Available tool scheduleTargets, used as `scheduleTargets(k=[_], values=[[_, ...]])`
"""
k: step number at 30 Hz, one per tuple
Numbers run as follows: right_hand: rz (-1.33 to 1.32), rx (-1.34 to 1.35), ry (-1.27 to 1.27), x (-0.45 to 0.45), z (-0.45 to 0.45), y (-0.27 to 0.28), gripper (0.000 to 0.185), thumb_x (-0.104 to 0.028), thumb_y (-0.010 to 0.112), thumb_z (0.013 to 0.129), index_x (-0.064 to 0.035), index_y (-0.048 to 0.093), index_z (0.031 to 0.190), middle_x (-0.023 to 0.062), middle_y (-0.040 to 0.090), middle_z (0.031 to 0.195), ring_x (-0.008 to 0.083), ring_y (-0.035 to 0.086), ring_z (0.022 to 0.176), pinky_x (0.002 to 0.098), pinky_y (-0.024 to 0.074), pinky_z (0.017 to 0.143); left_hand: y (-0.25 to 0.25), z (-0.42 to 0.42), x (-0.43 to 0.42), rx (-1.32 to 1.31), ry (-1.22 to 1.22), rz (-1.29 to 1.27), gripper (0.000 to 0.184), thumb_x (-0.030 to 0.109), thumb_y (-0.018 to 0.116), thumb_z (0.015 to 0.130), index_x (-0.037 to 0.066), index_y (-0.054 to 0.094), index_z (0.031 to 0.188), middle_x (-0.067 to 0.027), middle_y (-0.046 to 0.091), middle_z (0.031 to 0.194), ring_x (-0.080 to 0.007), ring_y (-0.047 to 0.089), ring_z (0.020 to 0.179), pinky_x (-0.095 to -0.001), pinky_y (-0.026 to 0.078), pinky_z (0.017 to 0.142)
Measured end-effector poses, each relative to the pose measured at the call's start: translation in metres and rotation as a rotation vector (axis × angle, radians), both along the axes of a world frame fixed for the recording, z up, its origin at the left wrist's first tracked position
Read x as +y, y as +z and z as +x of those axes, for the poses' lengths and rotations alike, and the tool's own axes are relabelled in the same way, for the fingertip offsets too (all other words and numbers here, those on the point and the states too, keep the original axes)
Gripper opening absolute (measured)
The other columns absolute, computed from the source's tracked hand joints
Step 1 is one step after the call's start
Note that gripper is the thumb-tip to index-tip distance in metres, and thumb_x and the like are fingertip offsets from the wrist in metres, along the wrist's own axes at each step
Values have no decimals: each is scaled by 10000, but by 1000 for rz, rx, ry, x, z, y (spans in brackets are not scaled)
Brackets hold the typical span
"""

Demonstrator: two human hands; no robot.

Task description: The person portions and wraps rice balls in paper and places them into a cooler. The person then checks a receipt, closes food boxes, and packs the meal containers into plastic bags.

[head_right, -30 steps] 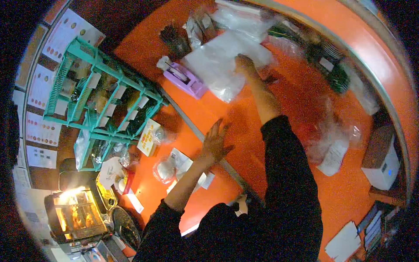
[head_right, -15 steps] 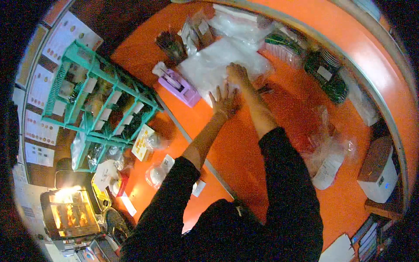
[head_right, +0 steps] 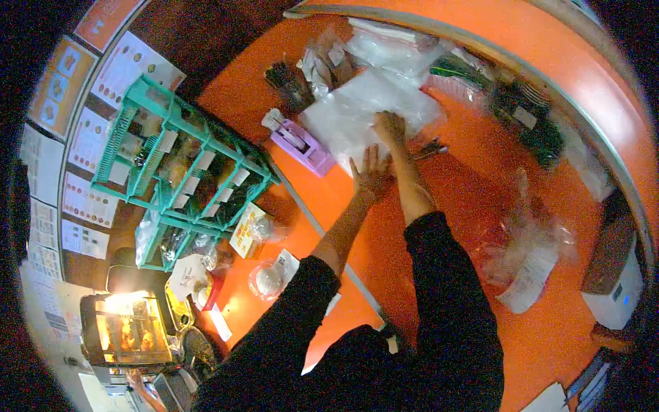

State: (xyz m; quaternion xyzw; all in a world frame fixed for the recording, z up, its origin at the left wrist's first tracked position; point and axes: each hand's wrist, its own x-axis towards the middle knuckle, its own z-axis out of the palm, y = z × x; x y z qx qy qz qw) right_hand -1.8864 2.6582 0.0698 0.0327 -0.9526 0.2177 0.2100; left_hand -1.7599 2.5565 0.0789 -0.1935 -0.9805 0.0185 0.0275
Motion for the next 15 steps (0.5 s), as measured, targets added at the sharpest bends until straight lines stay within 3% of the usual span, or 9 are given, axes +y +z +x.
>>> scheduleTargets(k=[2, 3, 4, 7, 9, 11, 13, 14, 15], values=[[-82, 41, 46, 4, -8, -2, 164, -255, 557, 686, -96, 593, 695, 98, 578, 746, 274, 566, 751, 390, 438, 663, -3, -1, -2, 11, -7, 2, 558, 482, 288, 823, 230, 212, 1315, -79, 36, 1399, -227, 20, 1291, -586, -28, 961], [-86, 38, 54, 3, -8, 7, 164, -255, 557, 686, -96, 593, 695, 98, 578, 746, 274, 566, 751, 390, 438, 663, -10, -2, -3, 13, -20, 18, 554, 482, 286, 824, 231, 219, 1313, -78, 38, 1399, -226, 22, 1291, -585, -27, 961], [2, 30, 28, 3, -9, 17, 200, -285, 543, 706, -95, 606, 708, 102, 588, 746, 273, 573, 731, 390, 441, 649, -22, -5, -7, 217, -88, 124, 524, 490, 317, 817, 226, 319, 1270, -113, 145, 1378, -250, 133, 1273, -639, 21, 922], [83, 75, 39, 12, 0, 54, 245, -313, 515, 737, -90, 618, 726, 121, 592, 731, 299, 577, 687, 403, 443, 626, -30, -10, -7, 257, -102, 179, 537, 503, 346, 799, 221, 343, 1256, -118, 173, 1370, -268, 144, 1270, -648, 18, 915], [-75, 186, 104, 20, 22, 102, 230, -278, 525, 739, -66, 608, 710, 135, 583, 701, 296, 576, 668, 390, 441, 615, -24, -9, -7, 214, -93, 166, 554, 519, 340, 795, 219, 337, 1260, -122, 178, 1367, -278, 143, 1268, -648, 18, 914], [-444, 198, 270, 44, 34, 135, 211, -248, 536, 739, -49, 592, 701, 147, 564, 654, 282, 566, 611, 367, 434, 568, -20, -12, -6, 172, -93, 162, 571, 536, 334, 790, 217, 331, 1264, -126, 182, 1365, -288, 142, 1267, -648, 17, 914], [-473, 183, 162, 40, 126, 202, 184, -209, 532, 755, -45, 566, 678, 141, 546, 607, 265, 542, 540, 341, 417, 513, -28, -17, -5, 205, -85, 92, 585, 562, 327, 781, 227, 336, 1261, -136, 185, 1361, -305, 118, 1270, -658, -17, 901], [-478, 144, 178, 30, 172, 213, 189, -205, 529, 763, -43, 552, 669, 135, 538, 594, 265, 532, 520, 339, 409, 495, -4, -5, -7, 153, -100, 132, 525, 471, 425, 792, 156, 398, 1210, -146, 335, 1271, -272, 274, 1210, -604, 165, 927], [-487, 103, 189, 20, 219, 215, 196, -201, 525, 771, -41, 538, 659, 130, 531, 580, 265, 521, 499, 337, 402, 477, -5, 9, -6, 139, -101, 142, 525, 471, 425, 792, 156, 398, 1210, -146, 335, 1271, -272, 274, 1210, -604, 165, 927]])
